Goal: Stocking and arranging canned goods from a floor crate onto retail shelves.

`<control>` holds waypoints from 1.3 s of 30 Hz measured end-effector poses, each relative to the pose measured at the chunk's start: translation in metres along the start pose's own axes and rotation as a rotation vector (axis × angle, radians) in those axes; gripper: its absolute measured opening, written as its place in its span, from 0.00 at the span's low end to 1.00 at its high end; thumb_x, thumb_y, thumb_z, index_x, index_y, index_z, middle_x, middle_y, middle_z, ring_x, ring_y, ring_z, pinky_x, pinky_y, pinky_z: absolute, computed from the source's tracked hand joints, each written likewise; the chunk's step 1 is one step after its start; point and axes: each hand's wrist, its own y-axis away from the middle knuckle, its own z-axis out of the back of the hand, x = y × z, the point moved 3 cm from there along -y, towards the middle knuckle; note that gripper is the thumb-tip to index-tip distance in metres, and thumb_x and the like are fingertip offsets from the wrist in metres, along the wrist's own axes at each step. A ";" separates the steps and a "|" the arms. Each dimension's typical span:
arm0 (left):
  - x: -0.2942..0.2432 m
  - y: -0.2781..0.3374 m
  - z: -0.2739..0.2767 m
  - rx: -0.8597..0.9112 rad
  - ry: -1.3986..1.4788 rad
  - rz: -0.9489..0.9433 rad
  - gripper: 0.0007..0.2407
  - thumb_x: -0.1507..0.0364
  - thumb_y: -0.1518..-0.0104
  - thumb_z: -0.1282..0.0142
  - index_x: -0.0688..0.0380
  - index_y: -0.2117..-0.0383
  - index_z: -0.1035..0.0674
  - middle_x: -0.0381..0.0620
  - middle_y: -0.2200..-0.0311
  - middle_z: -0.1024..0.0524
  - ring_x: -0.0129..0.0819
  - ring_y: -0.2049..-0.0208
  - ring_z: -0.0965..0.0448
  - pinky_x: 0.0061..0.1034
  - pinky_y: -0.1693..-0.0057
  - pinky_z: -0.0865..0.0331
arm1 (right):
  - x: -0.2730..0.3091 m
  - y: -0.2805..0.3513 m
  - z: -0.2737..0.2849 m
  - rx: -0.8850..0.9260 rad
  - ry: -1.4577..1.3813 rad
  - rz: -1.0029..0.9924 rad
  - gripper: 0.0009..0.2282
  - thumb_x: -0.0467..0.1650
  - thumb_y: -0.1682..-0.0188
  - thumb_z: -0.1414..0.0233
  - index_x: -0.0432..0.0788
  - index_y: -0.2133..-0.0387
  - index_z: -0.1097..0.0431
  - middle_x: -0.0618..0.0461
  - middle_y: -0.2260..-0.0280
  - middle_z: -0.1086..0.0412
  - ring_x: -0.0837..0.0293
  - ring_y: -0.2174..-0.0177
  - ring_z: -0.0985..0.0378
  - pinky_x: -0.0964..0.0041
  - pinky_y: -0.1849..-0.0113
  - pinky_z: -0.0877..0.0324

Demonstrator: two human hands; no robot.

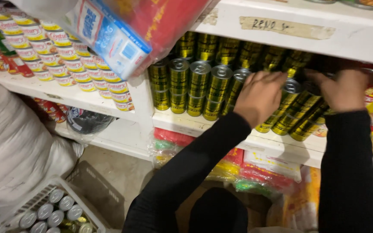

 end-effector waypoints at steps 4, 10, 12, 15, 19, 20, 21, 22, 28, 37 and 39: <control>-0.026 0.049 0.064 -0.020 0.034 -0.101 0.21 0.73 0.43 0.46 0.58 0.40 0.26 0.51 0.44 0.25 0.47 0.43 0.29 0.43 0.34 0.36 | 0.099 0.064 0.039 -0.308 -0.054 0.152 0.14 0.26 0.44 0.39 0.29 0.50 0.31 0.36 0.54 0.27 0.43 0.55 0.23 0.53 0.51 0.29; -0.034 0.168 0.157 0.000 0.119 0.162 0.18 0.77 0.37 0.48 0.58 0.39 0.27 0.49 0.44 0.24 0.46 0.45 0.26 0.38 0.39 0.34 | 0.208 0.153 -0.035 -0.259 -0.328 0.141 0.07 0.21 0.41 0.43 0.31 0.52 0.27 0.41 0.52 0.25 0.50 0.51 0.23 0.57 0.44 0.30; -0.018 0.208 0.174 -0.067 0.088 0.257 0.17 0.78 0.37 0.47 0.59 0.41 0.26 0.50 0.46 0.23 0.47 0.46 0.25 0.39 0.39 0.34 | 0.240 0.169 -0.089 -0.101 -0.456 0.140 0.09 0.23 0.44 0.43 0.33 0.51 0.27 0.43 0.53 0.24 0.52 0.52 0.21 0.59 0.46 0.29; 0.003 0.279 0.211 -0.214 -0.011 0.478 0.14 0.78 0.37 0.46 0.60 0.45 0.24 0.51 0.50 0.22 0.49 0.48 0.22 0.38 0.41 0.32 | 0.308 0.197 -0.167 0.189 -0.660 0.205 0.11 0.27 0.47 0.43 0.38 0.52 0.26 0.46 0.56 0.23 0.53 0.55 0.19 0.61 0.50 0.28; 0.016 0.367 0.274 -0.367 -0.110 0.818 0.12 0.78 0.38 0.46 0.62 0.49 0.22 0.54 0.55 0.19 0.52 0.52 0.20 0.38 0.45 0.29 | 0.421 0.231 -0.238 0.537 -0.748 0.447 0.10 0.30 0.48 0.43 0.40 0.55 0.24 0.44 0.60 0.22 0.47 0.59 0.18 0.58 0.57 0.27; 0.014 0.388 0.288 -0.405 -0.155 0.861 0.12 0.78 0.38 0.46 0.62 0.49 0.22 0.54 0.55 0.19 0.52 0.52 0.20 0.38 0.45 0.29 | 0.447 0.241 -0.252 0.590 -0.779 0.484 0.10 0.30 0.48 0.43 0.40 0.55 0.24 0.44 0.60 0.22 0.47 0.59 0.18 0.58 0.57 0.27; 0.012 0.414 0.301 -0.426 -0.160 0.975 0.12 0.78 0.38 0.47 0.63 0.49 0.22 0.55 0.57 0.20 0.52 0.54 0.21 0.38 0.46 0.29 | 0.476 0.258 -0.265 0.689 -0.844 0.534 0.11 0.30 0.48 0.44 0.39 0.54 0.26 0.43 0.60 0.23 0.47 0.59 0.19 0.58 0.58 0.26; 0.008 0.438 0.313 -0.451 -0.160 1.089 0.12 0.77 0.38 0.47 0.63 0.49 0.22 0.56 0.58 0.20 0.53 0.56 0.21 0.39 0.48 0.29 | 0.504 0.275 -0.277 0.790 -0.908 0.583 0.12 0.30 0.47 0.44 0.39 0.53 0.27 0.42 0.59 0.24 0.47 0.60 0.19 0.57 0.59 0.26; 0.016 0.586 0.359 -0.620 -0.496 1.228 0.10 0.77 0.40 0.45 0.65 0.54 0.20 0.59 0.58 0.19 0.56 0.56 0.19 0.40 0.51 0.26 | 0.617 0.398 -0.390 1.032 -1.079 0.796 0.08 0.27 0.49 0.45 0.40 0.57 0.25 0.43 0.60 0.22 0.43 0.59 0.20 0.52 0.58 0.26; 0.028 0.666 0.432 -0.402 -0.813 1.482 0.11 0.73 0.46 0.43 0.60 0.58 0.18 0.60 0.64 0.19 0.59 0.63 0.19 0.48 0.56 0.27 | 0.564 0.528 -0.545 1.265 -0.676 0.792 0.23 0.25 0.59 0.42 0.43 0.47 0.33 0.37 0.59 0.24 0.38 0.59 0.21 0.47 0.59 0.27; 0.046 0.678 0.432 -0.357 -0.778 1.564 0.11 0.72 0.45 0.44 0.58 0.57 0.18 0.60 0.64 0.19 0.59 0.62 0.19 0.48 0.56 0.27 | 0.575 0.518 -0.527 1.290 -0.637 0.804 0.26 0.27 0.59 0.40 0.43 0.45 0.36 0.36 0.58 0.25 0.35 0.58 0.22 0.45 0.59 0.28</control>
